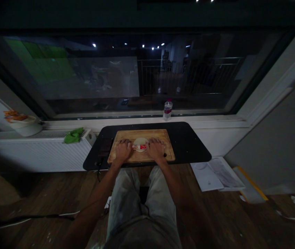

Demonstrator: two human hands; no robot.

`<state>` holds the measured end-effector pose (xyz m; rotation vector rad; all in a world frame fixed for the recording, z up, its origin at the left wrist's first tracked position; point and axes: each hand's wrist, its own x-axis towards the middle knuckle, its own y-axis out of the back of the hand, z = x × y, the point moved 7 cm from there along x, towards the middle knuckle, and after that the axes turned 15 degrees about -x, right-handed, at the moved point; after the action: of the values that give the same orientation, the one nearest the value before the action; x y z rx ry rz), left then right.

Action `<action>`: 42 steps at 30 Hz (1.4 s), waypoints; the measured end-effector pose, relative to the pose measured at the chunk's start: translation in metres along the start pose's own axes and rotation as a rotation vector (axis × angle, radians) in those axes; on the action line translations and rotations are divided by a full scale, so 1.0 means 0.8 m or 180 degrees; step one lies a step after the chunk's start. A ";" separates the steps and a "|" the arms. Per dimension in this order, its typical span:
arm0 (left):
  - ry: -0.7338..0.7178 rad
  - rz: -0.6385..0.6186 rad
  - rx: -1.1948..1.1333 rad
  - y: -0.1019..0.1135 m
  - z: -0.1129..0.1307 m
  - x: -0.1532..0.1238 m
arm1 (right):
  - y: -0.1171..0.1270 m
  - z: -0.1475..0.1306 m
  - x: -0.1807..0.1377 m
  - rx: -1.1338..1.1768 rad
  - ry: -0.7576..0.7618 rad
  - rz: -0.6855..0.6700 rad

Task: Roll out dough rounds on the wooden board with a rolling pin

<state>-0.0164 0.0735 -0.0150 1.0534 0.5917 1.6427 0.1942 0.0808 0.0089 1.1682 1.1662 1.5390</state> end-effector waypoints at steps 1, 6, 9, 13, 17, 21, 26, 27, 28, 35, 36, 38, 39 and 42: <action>0.0013 0.0029 0.0006 0.001 0.001 -0.001 | 0.000 0.000 -0.002 0.0015 -0.0011 0.0009; 0.0038 0.0002 0.0080 0.000 0.000 -0.004 | -0.001 0.000 -0.007 0.0078 -0.0069 0.0135; -0.0021 -0.0031 0.0113 -0.002 -0.001 -0.003 | 0.000 0.001 -0.003 0.0057 -0.0047 0.0095; 0.0030 0.0010 0.0117 -0.003 -0.003 0.001 | 0.005 0.000 0.005 -0.0014 -0.0005 0.0043; 0.0103 0.0033 0.0076 -0.005 -0.005 0.006 | 0.006 0.000 0.011 0.0012 -0.0054 0.0077; 0.0178 0.0156 0.0104 -0.003 -0.004 0.013 | 0.004 0.001 0.018 -0.0011 -0.0001 0.0116; 0.0400 0.0197 0.0047 -0.003 -0.004 0.025 | -0.002 0.007 0.034 -0.0022 -0.0050 0.0108; 0.0428 0.0182 0.0041 -0.003 -0.004 0.027 | -0.003 0.007 0.037 -0.0032 -0.0082 0.0108; 0.0445 0.0156 0.0045 -0.003 -0.003 0.029 | -0.003 0.008 0.040 -0.0044 -0.0116 0.0095; 0.0527 0.0057 0.0295 0.001 0.004 0.036 | 0.003 0.012 0.049 -0.0055 -0.0270 0.0027; 0.0515 0.0050 0.0337 0.002 0.005 0.036 | 0.006 0.013 0.049 -0.0066 -0.0218 0.0050; 0.0497 -0.0014 0.0394 0.003 0.008 0.033 | 0.007 0.018 0.047 -0.0122 -0.0038 -0.0040; 0.0508 -0.0077 0.0404 0.003 0.009 0.031 | 0.006 0.020 0.045 -0.0182 0.0089 -0.0155; 0.0582 -0.0327 0.0408 0.002 0.008 0.026 | 0.002 0.027 0.035 -0.0492 0.0459 -0.0482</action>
<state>-0.0131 0.0916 -0.0038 0.9536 0.8678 1.6379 0.2093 0.1115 0.0181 0.8596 1.1785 1.5866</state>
